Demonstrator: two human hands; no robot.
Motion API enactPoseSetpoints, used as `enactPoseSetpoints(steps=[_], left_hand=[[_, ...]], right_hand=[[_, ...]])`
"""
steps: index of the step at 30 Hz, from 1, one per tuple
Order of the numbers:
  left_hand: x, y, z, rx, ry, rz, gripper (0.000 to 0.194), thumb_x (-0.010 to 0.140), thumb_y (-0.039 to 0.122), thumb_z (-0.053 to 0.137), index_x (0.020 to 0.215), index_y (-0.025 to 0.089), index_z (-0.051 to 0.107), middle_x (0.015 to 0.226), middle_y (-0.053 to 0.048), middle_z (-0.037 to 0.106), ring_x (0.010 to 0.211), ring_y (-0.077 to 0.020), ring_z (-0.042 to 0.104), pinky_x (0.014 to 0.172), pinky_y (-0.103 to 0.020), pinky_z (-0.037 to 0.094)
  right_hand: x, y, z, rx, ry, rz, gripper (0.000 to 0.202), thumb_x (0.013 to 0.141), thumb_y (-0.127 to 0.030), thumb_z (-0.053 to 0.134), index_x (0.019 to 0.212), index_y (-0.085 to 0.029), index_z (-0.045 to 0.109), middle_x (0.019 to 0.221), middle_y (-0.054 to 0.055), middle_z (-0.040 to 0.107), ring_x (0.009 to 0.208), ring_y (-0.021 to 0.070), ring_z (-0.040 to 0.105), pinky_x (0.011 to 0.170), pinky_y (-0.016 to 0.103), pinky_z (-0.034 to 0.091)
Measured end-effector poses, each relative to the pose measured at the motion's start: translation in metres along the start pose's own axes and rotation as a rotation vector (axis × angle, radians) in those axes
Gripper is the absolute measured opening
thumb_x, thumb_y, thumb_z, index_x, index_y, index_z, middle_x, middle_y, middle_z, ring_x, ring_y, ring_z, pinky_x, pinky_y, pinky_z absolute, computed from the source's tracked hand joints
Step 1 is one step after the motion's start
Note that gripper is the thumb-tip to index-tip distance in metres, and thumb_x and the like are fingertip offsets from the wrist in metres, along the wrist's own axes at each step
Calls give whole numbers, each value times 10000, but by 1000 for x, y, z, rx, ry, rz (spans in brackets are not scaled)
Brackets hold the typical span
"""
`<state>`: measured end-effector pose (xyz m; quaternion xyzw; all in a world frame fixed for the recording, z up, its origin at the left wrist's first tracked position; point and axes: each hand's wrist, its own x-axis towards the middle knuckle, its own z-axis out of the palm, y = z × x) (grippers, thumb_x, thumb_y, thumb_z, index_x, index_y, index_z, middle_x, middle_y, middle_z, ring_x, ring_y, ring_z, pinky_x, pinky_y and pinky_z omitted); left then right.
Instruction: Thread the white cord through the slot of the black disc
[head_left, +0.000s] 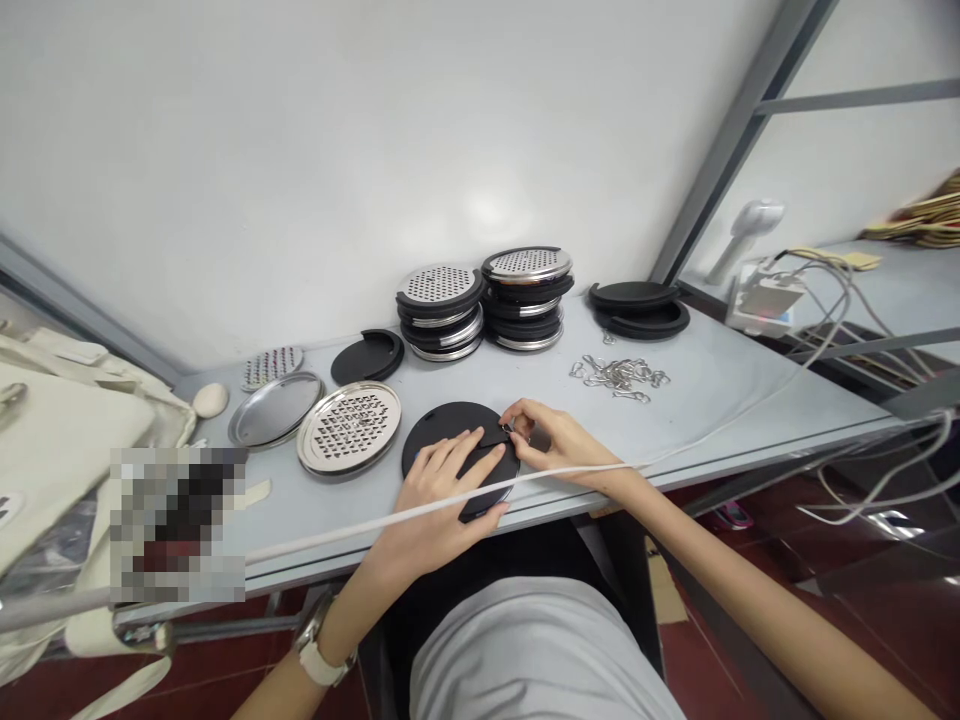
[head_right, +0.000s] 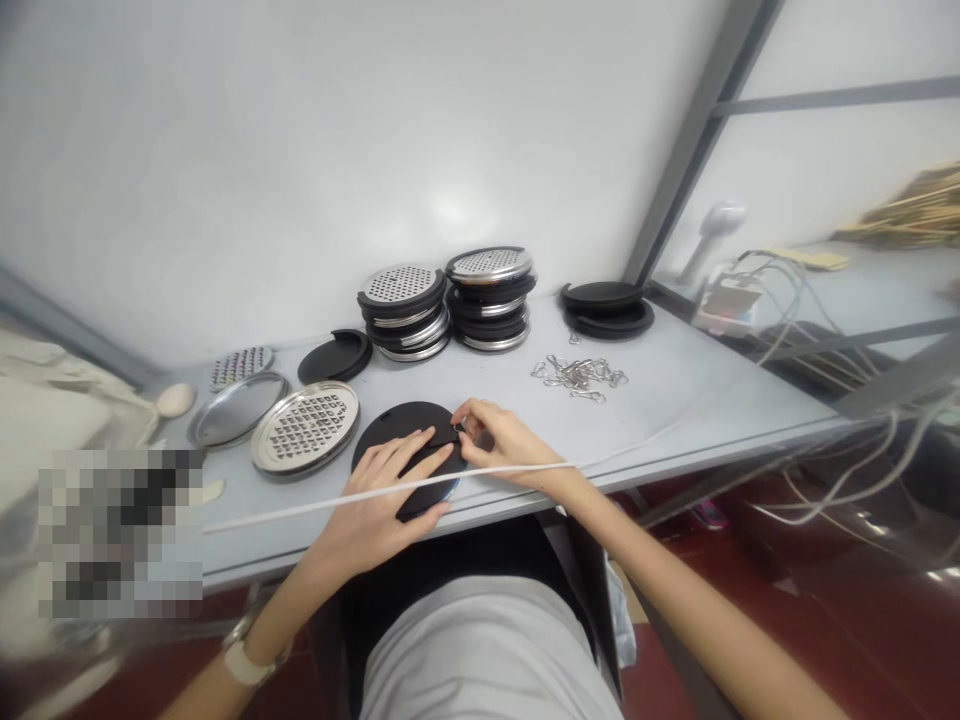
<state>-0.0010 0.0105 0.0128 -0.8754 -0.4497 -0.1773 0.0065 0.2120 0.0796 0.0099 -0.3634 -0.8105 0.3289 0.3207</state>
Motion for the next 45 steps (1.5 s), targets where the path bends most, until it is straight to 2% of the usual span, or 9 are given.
enactPoseSetpoints(steps=[23, 29, 33, 39, 45], left_hand=[[0, -1, 2, 11, -8, 0, 571, 866, 398, 602, 1387, 254, 418, 1453, -86, 374, 1294, -272, 369, 1047, -430, 316], [0, 0, 1, 13, 3, -5, 564, 860, 383, 608, 1379, 255, 430, 1446, -80, 386, 1283, -276, 382, 1041, -436, 327], [1, -1, 0, 22, 11, -11, 545, 870, 373, 595, 1376, 248, 434, 1446, -88, 385, 1282, -276, 385, 1038, -434, 330], [1, -1, -1, 27, 5, -13, 537, 890, 379, 564, 1388, 242, 416, 1457, -91, 368, 1289, -268, 374, 1035, -430, 329], [1, -1, -2, 10, -4, -18, 544, 889, 371, 567, 1395, 253, 405, 1465, -83, 358, 1291, -275, 372, 1035, -440, 330]], right_hand=[[0, 2, -1, 41, 1, 42, 187, 810, -214, 542, 992, -172, 555, 780, -11, 537, 710, 111, 520, 682, 223, 430], [1, 4, 0, 66, 16, 47, 93, 815, -228, 546, 885, -181, 585, 802, 8, 611, 727, 121, 551, 698, 229, 447], [3, 6, 0, 56, 33, 19, 130, 845, -275, 544, 912, -189, 614, 831, 20, 646, 759, 136, 579, 732, 249, 460], [3, 8, 0, 61, 136, -7, 213, 856, -319, 578, 1030, -196, 586, 827, 22, 650, 784, 153, 612, 764, 273, 471], [3, 11, -1, 98, 306, -13, 205, 851, -400, 599, 856, -196, 623, 832, 43, 656, 801, 185, 605, 777, 323, 475]])
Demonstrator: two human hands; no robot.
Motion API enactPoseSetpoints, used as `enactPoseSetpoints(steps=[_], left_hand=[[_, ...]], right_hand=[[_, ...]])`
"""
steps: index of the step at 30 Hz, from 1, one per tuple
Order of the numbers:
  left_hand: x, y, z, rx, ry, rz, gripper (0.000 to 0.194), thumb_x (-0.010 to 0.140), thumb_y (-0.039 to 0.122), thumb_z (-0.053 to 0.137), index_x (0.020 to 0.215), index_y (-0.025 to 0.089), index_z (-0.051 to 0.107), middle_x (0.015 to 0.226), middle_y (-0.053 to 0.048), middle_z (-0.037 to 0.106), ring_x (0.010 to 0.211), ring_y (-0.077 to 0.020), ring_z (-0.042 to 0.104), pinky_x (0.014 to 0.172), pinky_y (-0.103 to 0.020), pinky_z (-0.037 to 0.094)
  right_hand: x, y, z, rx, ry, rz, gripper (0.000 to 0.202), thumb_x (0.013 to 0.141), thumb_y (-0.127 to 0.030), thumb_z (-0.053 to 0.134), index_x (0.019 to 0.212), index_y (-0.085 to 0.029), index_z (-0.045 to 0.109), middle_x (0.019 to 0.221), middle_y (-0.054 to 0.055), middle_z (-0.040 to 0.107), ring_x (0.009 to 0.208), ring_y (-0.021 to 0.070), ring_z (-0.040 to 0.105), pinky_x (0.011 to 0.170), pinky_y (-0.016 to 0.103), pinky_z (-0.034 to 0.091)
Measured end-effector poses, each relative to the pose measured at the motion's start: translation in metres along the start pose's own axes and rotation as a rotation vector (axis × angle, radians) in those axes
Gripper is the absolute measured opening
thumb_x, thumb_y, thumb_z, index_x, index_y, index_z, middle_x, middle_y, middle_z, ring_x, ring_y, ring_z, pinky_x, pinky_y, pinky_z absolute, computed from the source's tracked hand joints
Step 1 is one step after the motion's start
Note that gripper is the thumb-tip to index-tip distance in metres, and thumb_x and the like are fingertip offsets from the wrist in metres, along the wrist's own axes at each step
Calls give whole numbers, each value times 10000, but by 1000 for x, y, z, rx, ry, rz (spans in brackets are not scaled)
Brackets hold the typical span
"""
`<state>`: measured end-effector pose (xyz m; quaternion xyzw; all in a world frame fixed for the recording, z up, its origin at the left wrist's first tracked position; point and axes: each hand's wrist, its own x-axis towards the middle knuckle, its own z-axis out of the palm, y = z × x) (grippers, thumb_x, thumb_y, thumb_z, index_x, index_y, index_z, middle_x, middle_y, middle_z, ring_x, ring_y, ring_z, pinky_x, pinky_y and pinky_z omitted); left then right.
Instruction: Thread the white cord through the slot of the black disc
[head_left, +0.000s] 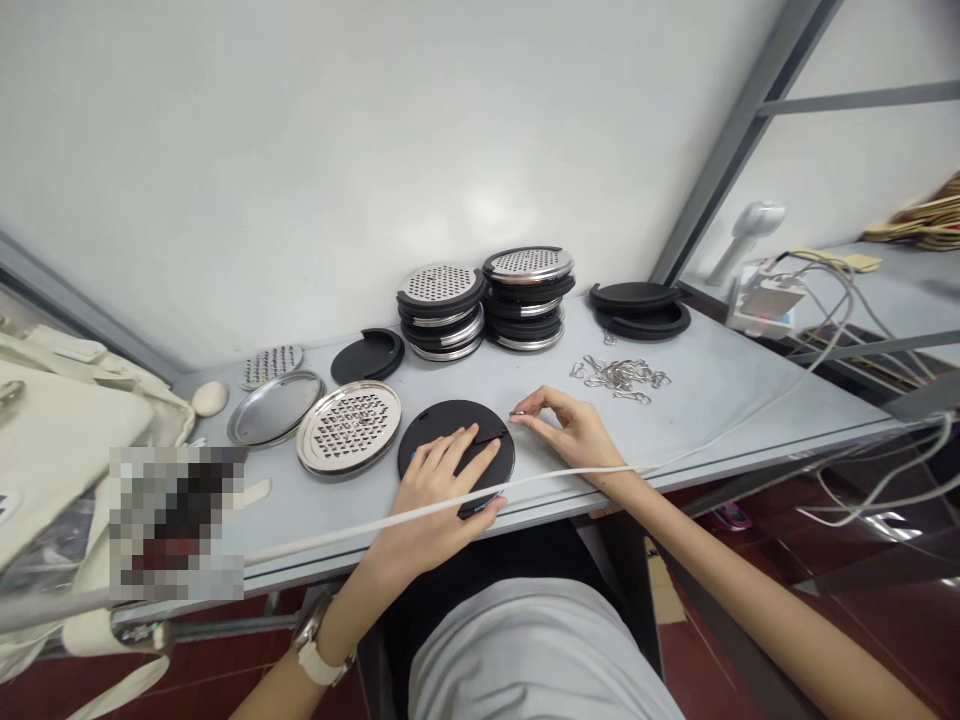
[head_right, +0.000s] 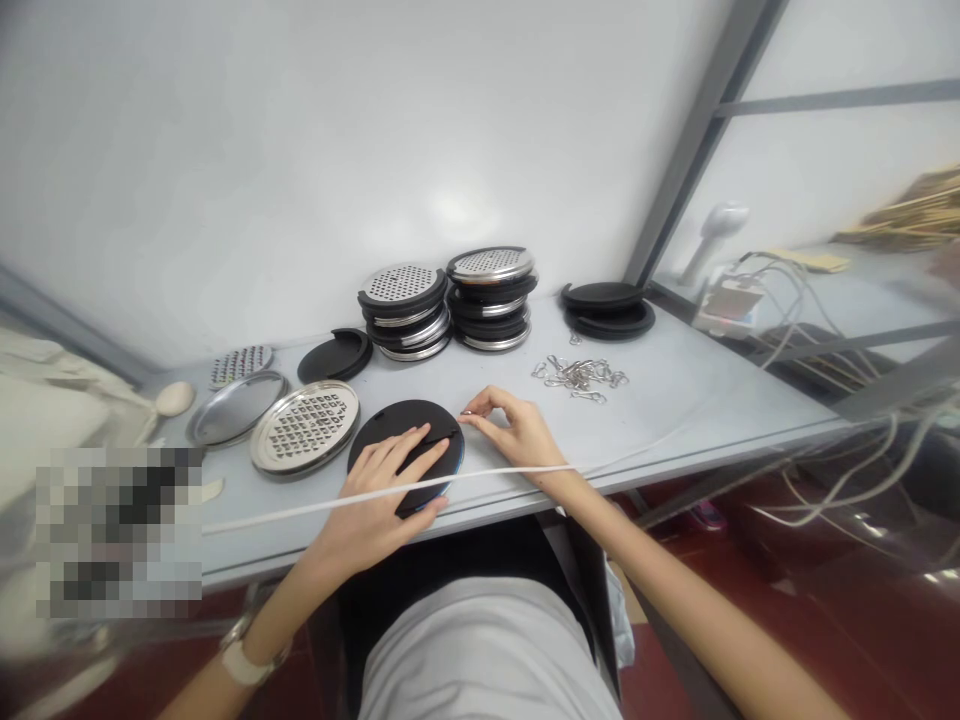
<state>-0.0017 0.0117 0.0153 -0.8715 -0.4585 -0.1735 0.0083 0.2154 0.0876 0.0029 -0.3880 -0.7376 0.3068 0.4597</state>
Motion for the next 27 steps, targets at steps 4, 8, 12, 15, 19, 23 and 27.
enactPoseSetpoints(steps=[4, 8, 12, 15, 19, 23, 27], left_hand=[[0, 0, 1, -7, 1, 6, 542, 894, 378, 560, 1398, 258, 401, 1461, -82, 364, 1287, -278, 373, 1032, -445, 329], [0, -1, 1, -9, -7, 4, 541, 894, 377, 560, 1397, 253, 402, 1464, -79, 359, 1289, -270, 369, 1035, -434, 325], [0, 0, 0, 4, -23, -2, 536, 902, 385, 544, 1399, 248, 398, 1471, -74, 347, 1298, -259, 352, 1045, -427, 310], [0, -1, 0, 7, -21, 0, 536, 903, 384, 543, 1401, 250, 395, 1474, -72, 343, 1300, -258, 351, 1046, -427, 308], [0, -1, 0, -2, -3, 7, 538, 898, 375, 555, 1399, 254, 399, 1465, -80, 358, 1292, -269, 366, 1035, -436, 324], [0, 0, -1, -11, 5, 9, 547, 887, 370, 570, 1396, 258, 404, 1459, -85, 365, 1286, -280, 377, 1031, -443, 334], [0, 0, -1, -8, -1, 10, 544, 891, 366, 563, 1398, 259, 399, 1461, -86, 363, 1288, -278, 374, 1031, -449, 335]], right_hand=[[2, 0, -1, -22, 38, -64, 190, 838, -397, 622, 820, -209, 631, 892, 64, 647, 914, 222, 592, 884, 385, 456], [2, -3, -1, -37, 14, -61, 180, 900, -369, 535, 886, -209, 617, 905, 62, 629, 888, 201, 584, 862, 348, 451], [1, -7, -1, -2, 33, -23, 179, 957, -343, 419, 919, -209, 531, 831, 33, 607, 803, 164, 578, 804, 296, 436], [1, -8, -1, -17, -30, 4, 176, 955, -351, 418, 899, -208, 505, 719, -6, 554, 691, 140, 540, 727, 266, 426], [1, -7, -1, -78, -128, 36, 216, 925, -377, 470, 881, -192, 573, 705, -4, 548, 657, 133, 508, 649, 245, 410], [1, -4, 1, -47, -139, 27, 231, 894, -392, 522, 800, -186, 571, 722, 6, 579, 679, 136, 516, 653, 243, 414], [1, -2, 2, -35, -158, 33, 234, 886, -391, 531, 770, -189, 550, 713, 5, 580, 677, 138, 524, 665, 249, 427]])
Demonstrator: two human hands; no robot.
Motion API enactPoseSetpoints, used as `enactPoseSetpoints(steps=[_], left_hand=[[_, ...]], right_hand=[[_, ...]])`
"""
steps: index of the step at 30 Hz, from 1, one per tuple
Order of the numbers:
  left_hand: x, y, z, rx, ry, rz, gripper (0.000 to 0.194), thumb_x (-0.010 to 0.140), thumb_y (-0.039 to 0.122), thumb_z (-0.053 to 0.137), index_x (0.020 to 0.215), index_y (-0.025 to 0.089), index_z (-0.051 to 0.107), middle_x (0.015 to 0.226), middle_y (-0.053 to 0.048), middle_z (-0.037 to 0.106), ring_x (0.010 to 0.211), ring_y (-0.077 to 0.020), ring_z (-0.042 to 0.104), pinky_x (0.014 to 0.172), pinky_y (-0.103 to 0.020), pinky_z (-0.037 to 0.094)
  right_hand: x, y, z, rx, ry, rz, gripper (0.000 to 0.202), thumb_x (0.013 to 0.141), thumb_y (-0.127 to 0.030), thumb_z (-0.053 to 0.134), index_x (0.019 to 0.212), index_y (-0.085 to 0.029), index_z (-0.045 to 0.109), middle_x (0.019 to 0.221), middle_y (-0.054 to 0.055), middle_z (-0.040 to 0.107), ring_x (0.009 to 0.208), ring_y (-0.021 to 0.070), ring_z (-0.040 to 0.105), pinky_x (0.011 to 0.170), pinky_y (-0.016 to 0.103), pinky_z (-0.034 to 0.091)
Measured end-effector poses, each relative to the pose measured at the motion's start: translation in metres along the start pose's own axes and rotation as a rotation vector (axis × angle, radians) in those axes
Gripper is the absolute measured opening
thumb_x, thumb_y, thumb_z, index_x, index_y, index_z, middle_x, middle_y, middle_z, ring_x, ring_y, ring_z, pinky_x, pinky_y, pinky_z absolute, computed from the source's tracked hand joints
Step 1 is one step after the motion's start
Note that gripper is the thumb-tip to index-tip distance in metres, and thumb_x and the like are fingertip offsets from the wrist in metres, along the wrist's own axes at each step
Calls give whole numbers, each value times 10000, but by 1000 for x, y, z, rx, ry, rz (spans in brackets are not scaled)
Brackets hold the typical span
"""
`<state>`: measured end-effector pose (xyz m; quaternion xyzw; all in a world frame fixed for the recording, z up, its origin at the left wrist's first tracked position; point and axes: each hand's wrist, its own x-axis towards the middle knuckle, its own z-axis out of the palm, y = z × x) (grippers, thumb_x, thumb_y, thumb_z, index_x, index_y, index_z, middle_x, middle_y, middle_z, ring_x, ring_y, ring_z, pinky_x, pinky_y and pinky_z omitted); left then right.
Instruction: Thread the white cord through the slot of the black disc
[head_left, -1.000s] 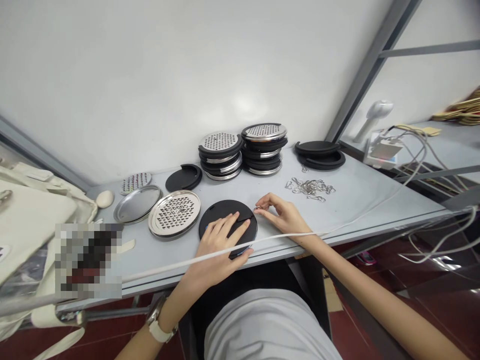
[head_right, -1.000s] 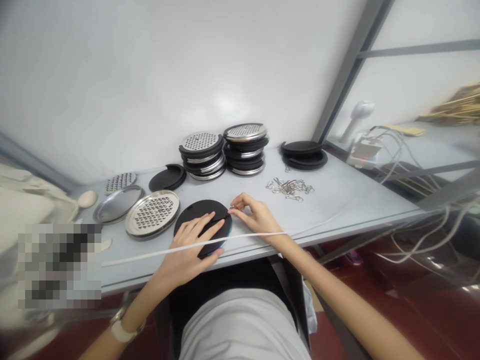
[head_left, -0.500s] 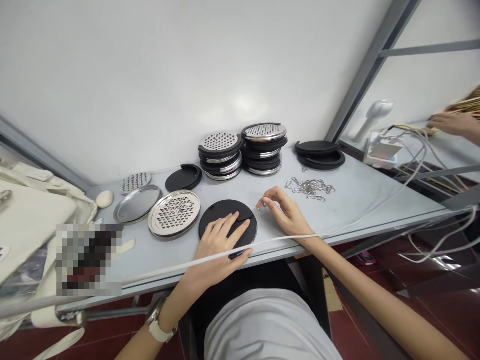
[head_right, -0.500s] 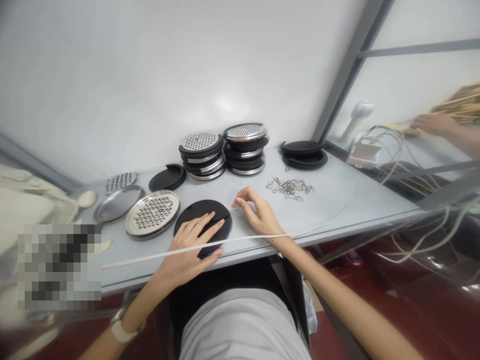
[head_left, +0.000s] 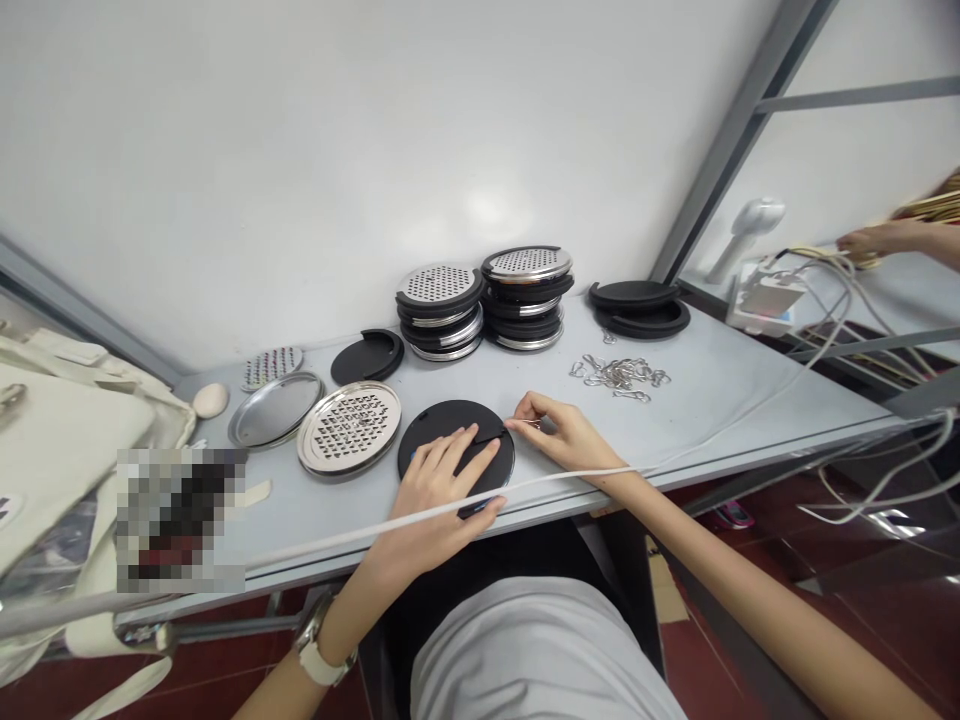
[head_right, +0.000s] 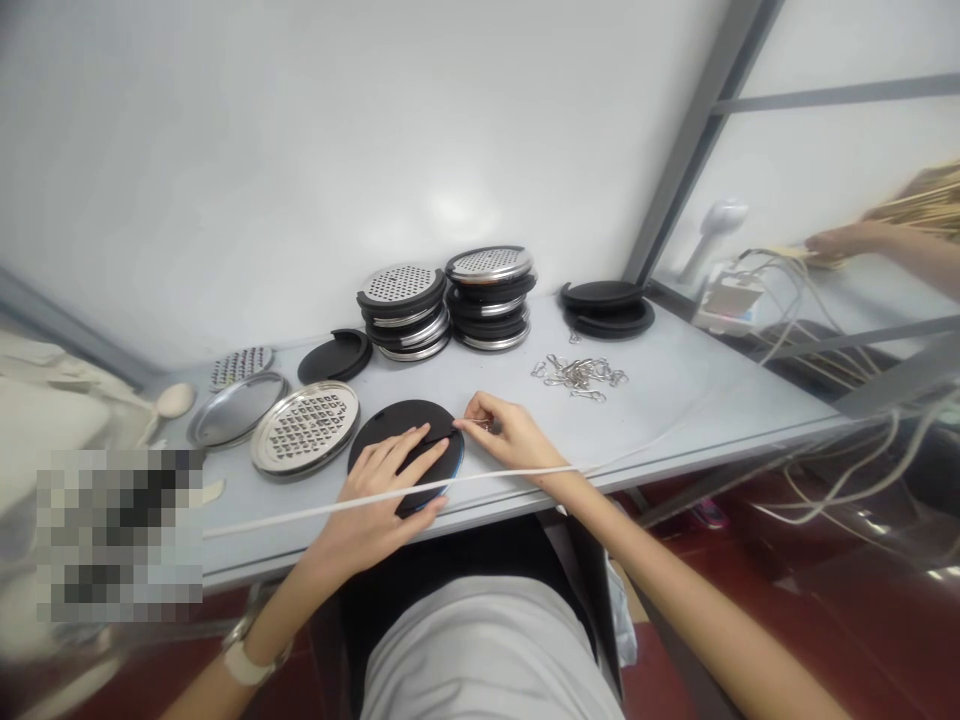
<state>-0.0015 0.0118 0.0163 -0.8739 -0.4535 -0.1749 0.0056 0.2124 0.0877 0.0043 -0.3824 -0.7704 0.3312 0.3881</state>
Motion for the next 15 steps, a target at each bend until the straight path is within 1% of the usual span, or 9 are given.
enactPoseSetpoints(steps=[3, 7, 12, 15], left_hand=[[0, 0, 0, -8, 13, 6, 540, 889, 361, 567, 1395, 262, 406, 1454, -89, 372, 1279, -283, 388, 1026, -453, 341], [0, 0, 0, -9, 17, 6, 543, 885, 354, 573, 1394, 263, 407, 1452, -88, 376, 1282, -284, 386, 1029, -453, 340], [0, 0, 0, 0, 8, 2, 549, 887, 363, 570, 1399, 259, 400, 1458, -82, 368, 1284, -277, 381, 1035, -446, 334], [0, 0, 0, -3, 21, 4, 547, 883, 356, 575, 1395, 265, 406, 1450, -80, 382, 1277, -280, 392, 1029, -442, 343]], right_hand=[[1, 0, 0, -16, -22, -1, 212, 907, -359, 494, 839, -187, 598, 784, 30, 625, 726, 152, 562, 684, 260, 445], [1, -1, -1, -44, -3, -27, 196, 914, -324, 475, 884, -193, 619, 875, 52, 642, 793, 166, 586, 711, 270, 458], [0, -3, 0, -32, 10, 15, 169, 928, -331, 447, 866, -202, 537, 758, 15, 604, 699, 145, 554, 671, 255, 436], [-1, -3, 0, -1, -13, 41, 169, 936, -349, 427, 849, -213, 476, 720, -2, 592, 660, 136, 551, 667, 253, 431]])
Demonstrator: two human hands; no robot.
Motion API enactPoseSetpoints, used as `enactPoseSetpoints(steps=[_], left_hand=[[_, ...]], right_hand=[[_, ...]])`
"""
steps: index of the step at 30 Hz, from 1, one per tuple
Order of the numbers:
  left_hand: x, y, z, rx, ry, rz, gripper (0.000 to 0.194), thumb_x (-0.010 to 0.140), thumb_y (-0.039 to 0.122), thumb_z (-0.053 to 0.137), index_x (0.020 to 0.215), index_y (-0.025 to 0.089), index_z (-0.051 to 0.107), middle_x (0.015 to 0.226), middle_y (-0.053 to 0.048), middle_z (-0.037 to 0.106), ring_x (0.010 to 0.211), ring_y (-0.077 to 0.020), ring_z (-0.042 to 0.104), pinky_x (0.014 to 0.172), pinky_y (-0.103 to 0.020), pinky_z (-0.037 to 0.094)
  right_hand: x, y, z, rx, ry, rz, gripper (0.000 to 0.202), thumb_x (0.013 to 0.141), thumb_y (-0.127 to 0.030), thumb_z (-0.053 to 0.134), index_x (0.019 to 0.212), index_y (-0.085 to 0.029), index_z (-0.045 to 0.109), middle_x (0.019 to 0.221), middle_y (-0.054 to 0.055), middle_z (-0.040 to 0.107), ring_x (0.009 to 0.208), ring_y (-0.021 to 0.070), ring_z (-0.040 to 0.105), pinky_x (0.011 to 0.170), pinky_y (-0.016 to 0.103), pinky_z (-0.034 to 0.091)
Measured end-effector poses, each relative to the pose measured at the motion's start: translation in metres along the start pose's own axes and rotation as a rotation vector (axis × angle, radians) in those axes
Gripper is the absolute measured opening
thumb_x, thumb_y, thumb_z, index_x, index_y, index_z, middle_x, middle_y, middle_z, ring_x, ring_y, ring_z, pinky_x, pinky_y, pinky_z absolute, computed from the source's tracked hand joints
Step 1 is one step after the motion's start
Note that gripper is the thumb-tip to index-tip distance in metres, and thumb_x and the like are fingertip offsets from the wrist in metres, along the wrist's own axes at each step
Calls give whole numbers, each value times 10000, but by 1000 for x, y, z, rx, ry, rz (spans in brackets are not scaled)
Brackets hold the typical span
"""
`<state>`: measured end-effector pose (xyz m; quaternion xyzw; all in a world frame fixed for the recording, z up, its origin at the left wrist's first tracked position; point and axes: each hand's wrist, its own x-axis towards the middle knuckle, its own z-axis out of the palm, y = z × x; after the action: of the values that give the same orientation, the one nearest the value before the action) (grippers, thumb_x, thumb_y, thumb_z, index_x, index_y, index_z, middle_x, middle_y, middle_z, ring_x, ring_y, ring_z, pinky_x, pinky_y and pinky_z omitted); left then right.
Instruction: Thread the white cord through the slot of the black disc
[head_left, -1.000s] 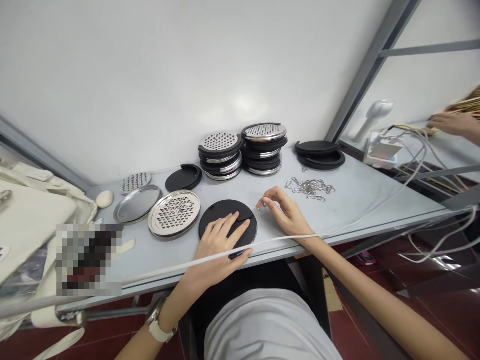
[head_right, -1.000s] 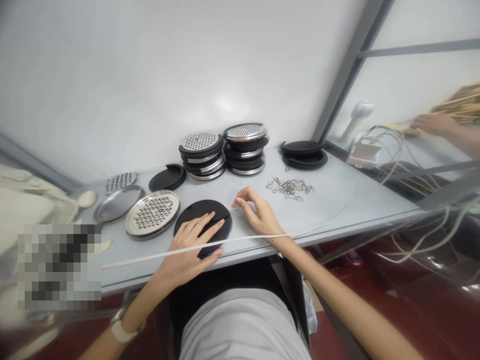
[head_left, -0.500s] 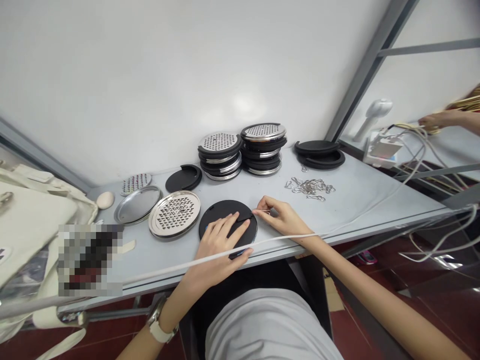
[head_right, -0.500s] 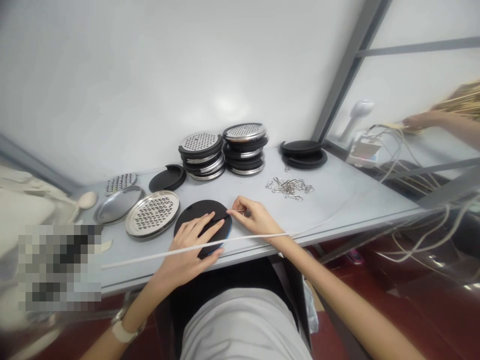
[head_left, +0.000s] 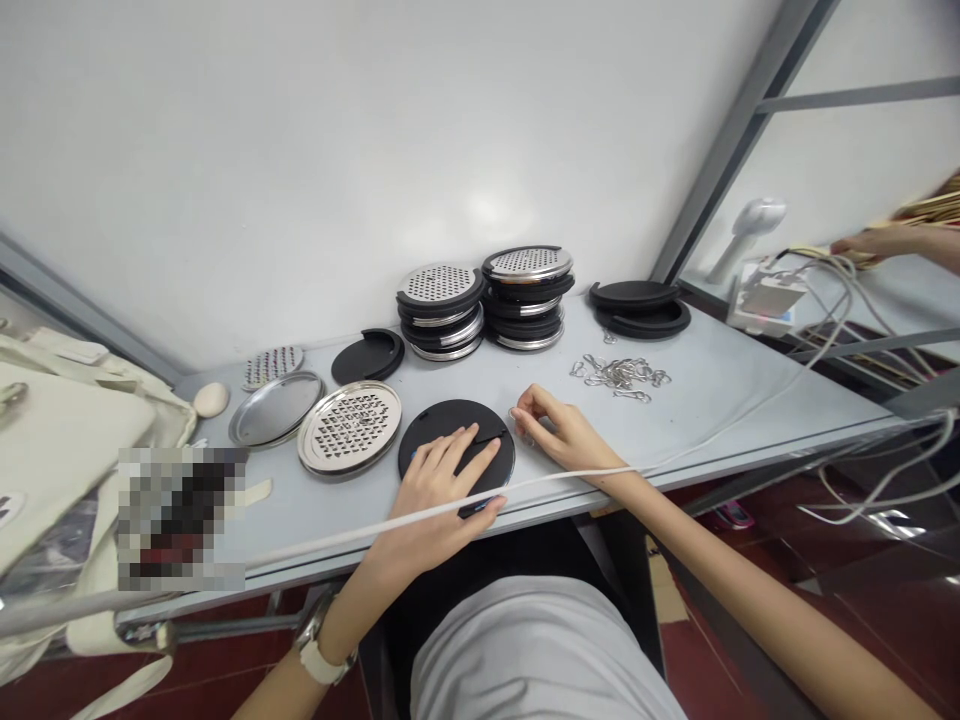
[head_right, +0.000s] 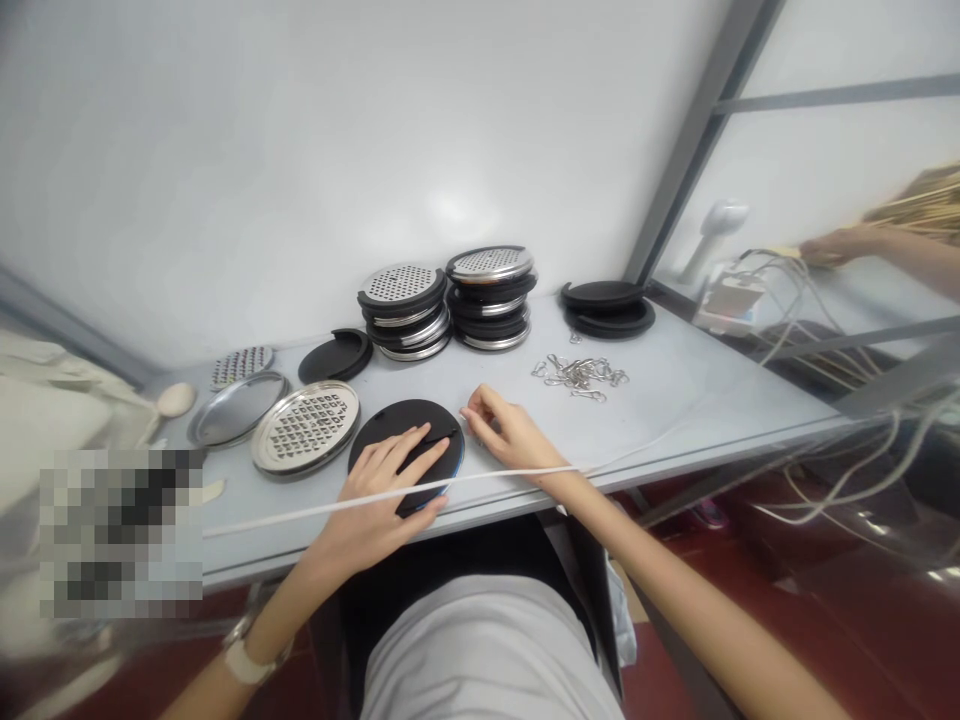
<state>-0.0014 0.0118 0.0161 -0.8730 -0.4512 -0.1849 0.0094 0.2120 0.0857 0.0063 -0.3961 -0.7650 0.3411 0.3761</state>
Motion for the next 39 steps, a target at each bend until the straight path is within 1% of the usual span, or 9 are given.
enactPoseSetpoints(steps=[3, 6, 13, 17, 27, 30, 33, 36, 39], left_hand=[[0, 0, 0, -2, -1, -1, 545, 885, 354, 572, 1396, 264, 405, 1451, -87, 380, 1279, -284, 391, 1029, -449, 341], [0, 0, 0, -5, -7, -3, 546, 887, 359, 569, 1398, 262, 402, 1454, -91, 374, 1283, -285, 387, 1033, -455, 336], [0, -1, 1, 10, -29, -12, 553, 890, 369, 565, 1404, 259, 391, 1467, -77, 355, 1296, -274, 364, 1043, -441, 320], [0, -1, 1, 14, -34, -11, 551, 893, 374, 561, 1404, 257, 391, 1472, -71, 348, 1300, -268, 354, 1043, -430, 317], [0, -1, 1, 7, -35, -12, 543, 896, 375, 556, 1401, 259, 394, 1467, -78, 355, 1295, -274, 363, 1039, -438, 315], [0, -1, 1, 6, -35, -11, 542, 896, 370, 556, 1401, 256, 395, 1467, -77, 354, 1296, -271, 362, 1040, -434, 315], [1, 0, 0, 3, -33, -13, 541, 894, 378, 557, 1397, 253, 403, 1463, -78, 362, 1292, -270, 367, 1038, -431, 320], [1, 0, 1, 5, -38, -15, 541, 898, 386, 551, 1399, 249, 401, 1464, -84, 359, 1293, -268, 364, 1041, -432, 316], [1, -1, 1, 12, -44, -18, 539, 900, 396, 547, 1397, 244, 404, 1466, -86, 355, 1297, -263, 357, 1045, -428, 313]], right_hand=[[0, 1, 0, 7, -43, 19, 191, 940, -367, 412, 828, -217, 446, 654, -22, 565, 597, 129, 526, 633, 251, 423], [0, 2, 1, -2, -53, 29, 208, 944, -372, 400, 817, -213, 444, 619, -30, 540, 568, 125, 502, 615, 249, 416], [0, 4, 1, -14, -51, 16, 163, 926, -346, 434, 920, -197, 500, 736, 5, 577, 648, 132, 528, 621, 241, 415], [0, 3, 0, -15, -67, 11, 128, 927, -323, 437, 895, -207, 482, 759, 10, 592, 680, 140, 549, 658, 251, 425], [0, 3, 0, -53, -26, -2, 87, 919, -284, 456, 881, -208, 475, 795, 17, 610, 725, 147, 568, 694, 251, 428], [0, 6, 1, -49, -4, -31, 67, 910, -268, 474, 940, -208, 471, 831, 21, 615, 752, 148, 583, 725, 256, 440], [0, 8, 1, -16, 14, -54, 126, 916, -250, 462, 1035, -210, 456, 867, 27, 636, 791, 153, 608, 751, 261, 454], [1, 6, 0, -20, 7, -58, 98, 923, -255, 455, 990, -207, 507, 878, 36, 651, 813, 160, 615, 760, 264, 459], [1, 3, -1, -65, -6, -63, 134, 922, -277, 470, 914, -198, 578, 860, 34, 658, 788, 158, 603, 753, 261, 453]])
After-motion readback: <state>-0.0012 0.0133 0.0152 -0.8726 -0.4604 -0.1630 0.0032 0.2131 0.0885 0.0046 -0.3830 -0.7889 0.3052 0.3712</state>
